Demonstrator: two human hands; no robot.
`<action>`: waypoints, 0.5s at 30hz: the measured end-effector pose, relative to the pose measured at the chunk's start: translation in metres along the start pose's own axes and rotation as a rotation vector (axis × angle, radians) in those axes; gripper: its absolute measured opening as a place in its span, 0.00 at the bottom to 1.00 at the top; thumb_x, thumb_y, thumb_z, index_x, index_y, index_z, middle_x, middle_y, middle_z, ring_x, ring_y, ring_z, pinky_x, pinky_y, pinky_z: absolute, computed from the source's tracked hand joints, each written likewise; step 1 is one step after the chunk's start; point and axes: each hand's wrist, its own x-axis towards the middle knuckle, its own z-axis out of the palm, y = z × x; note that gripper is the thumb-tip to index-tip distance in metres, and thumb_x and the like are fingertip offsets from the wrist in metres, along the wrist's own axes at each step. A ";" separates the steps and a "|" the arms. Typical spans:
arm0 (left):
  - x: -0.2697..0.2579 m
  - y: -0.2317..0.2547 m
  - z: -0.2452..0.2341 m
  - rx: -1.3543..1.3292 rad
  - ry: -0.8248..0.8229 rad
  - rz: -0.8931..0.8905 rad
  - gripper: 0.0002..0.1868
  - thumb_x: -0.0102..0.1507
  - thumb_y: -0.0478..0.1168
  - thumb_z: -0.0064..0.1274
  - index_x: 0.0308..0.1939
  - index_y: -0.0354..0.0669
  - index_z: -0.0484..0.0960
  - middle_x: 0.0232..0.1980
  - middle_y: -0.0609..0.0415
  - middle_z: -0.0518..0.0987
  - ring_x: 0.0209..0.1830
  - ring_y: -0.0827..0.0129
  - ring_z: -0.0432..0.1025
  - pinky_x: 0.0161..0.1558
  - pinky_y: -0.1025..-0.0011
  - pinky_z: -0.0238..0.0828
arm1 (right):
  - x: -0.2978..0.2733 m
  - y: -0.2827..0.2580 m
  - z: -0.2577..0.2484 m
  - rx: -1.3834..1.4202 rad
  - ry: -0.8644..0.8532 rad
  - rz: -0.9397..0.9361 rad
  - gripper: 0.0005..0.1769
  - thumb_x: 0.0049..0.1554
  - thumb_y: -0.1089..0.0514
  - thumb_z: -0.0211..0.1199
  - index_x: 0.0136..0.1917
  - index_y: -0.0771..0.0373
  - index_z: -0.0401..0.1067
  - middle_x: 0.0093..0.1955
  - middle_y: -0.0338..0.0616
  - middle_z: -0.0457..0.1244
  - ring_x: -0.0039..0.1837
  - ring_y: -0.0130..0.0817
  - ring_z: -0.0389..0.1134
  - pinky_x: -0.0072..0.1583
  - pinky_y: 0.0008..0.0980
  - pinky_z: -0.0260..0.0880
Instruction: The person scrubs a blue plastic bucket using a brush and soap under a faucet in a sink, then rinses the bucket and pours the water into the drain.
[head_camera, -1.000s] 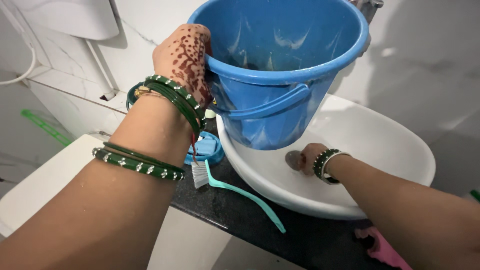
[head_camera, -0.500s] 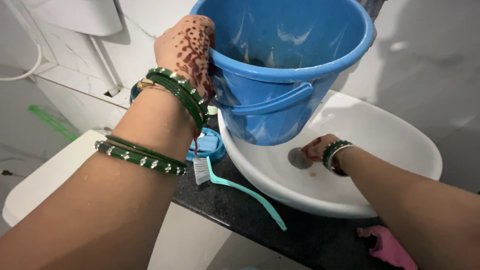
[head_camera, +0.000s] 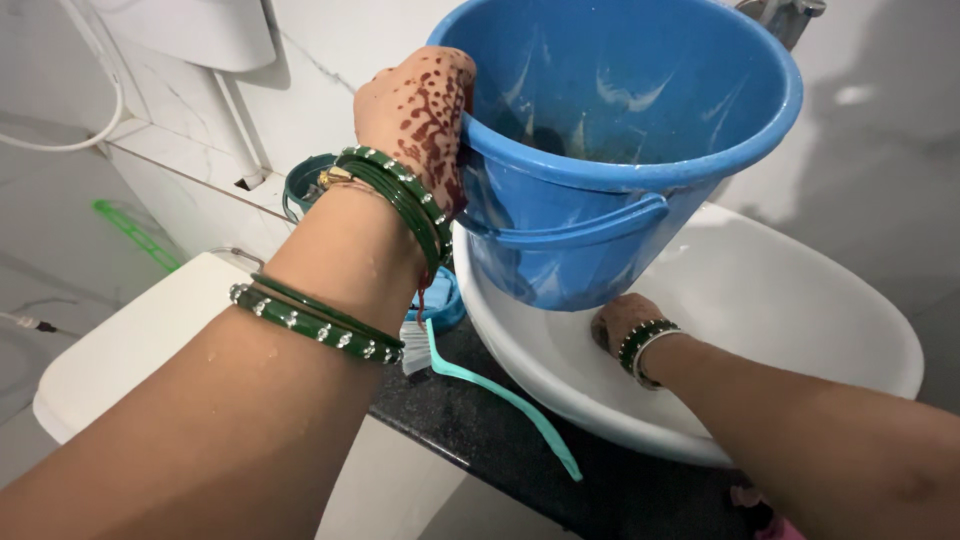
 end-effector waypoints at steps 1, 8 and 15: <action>0.000 0.000 0.000 -0.012 0.017 0.008 0.24 0.42 0.30 0.74 0.39 0.47 0.81 0.39 0.51 0.83 0.42 0.56 0.79 0.44 0.65 0.76 | -0.001 -0.001 -0.003 -0.051 -0.005 -0.022 0.11 0.53 0.61 0.62 0.47 0.49 0.81 0.55 0.45 0.71 0.60 0.42 0.71 0.63 0.37 0.71; 0.001 -0.016 -0.001 -0.063 0.028 0.021 0.22 0.44 0.32 0.73 0.39 0.48 0.81 0.39 0.51 0.83 0.42 0.56 0.79 0.45 0.65 0.76 | 0.009 0.021 -0.001 0.226 -0.050 0.244 0.09 0.60 0.52 0.61 0.51 0.52 0.80 0.56 0.45 0.71 0.59 0.41 0.72 0.63 0.36 0.71; 0.003 -0.036 0.006 -0.118 0.108 0.079 0.26 0.38 0.30 0.74 0.38 0.47 0.82 0.40 0.52 0.82 0.41 0.59 0.79 0.43 0.67 0.76 | 0.023 0.096 0.032 -0.121 -0.085 -0.323 0.14 0.56 0.55 0.60 0.56 0.49 0.76 0.60 0.34 0.67 0.59 0.33 0.68 0.57 0.33 0.69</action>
